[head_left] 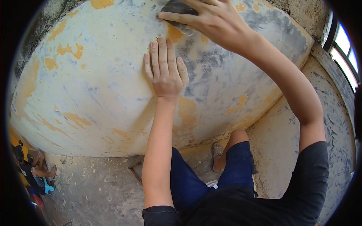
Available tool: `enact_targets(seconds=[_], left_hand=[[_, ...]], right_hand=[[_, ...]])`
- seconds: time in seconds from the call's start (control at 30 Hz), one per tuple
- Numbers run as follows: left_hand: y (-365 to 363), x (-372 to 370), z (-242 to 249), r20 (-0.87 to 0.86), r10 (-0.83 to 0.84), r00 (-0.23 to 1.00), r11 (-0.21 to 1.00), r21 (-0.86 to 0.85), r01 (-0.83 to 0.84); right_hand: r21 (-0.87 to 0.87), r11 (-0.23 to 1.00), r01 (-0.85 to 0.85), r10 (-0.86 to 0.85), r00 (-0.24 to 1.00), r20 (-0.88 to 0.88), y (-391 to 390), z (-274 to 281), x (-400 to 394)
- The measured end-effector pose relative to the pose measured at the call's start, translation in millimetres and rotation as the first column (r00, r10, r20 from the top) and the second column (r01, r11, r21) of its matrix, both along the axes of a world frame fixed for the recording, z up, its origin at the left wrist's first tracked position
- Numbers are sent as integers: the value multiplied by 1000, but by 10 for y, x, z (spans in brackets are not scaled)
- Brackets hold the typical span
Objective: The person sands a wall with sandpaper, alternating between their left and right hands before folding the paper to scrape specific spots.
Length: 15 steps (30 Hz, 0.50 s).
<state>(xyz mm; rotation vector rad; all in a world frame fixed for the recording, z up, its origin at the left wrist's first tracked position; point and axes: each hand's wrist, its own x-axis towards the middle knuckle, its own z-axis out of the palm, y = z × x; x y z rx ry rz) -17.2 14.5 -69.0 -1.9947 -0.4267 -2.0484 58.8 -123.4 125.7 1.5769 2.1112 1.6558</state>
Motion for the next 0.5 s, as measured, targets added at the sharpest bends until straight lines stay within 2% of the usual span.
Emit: enact_targets(seconds=[0.1,0.23,0.27,0.43,0.5], left_hand=[[34,-14,26,-9,1,1000,1000,7,-1],[8,-23,22,-19,-12,1000,1000,-1,12],[16,-16,30,-14,-4,1000,1000,1,4],[-6,-25,31,-13,-8,1000,1000,0,8],[19,-22,31,-11,-8,1000,1000,11,8]], right_hand=[[-14,995,96,-95,994,51,-158,-4,86],[-41,980,197,-198,979,-47,-543,-120,238],[-24,976,215,-215,976,-28,-515,-121,250],[57,995,85,-87,996,22,-21,-52,3],[55,998,6,-3,998,-58,19,-85,-5]])
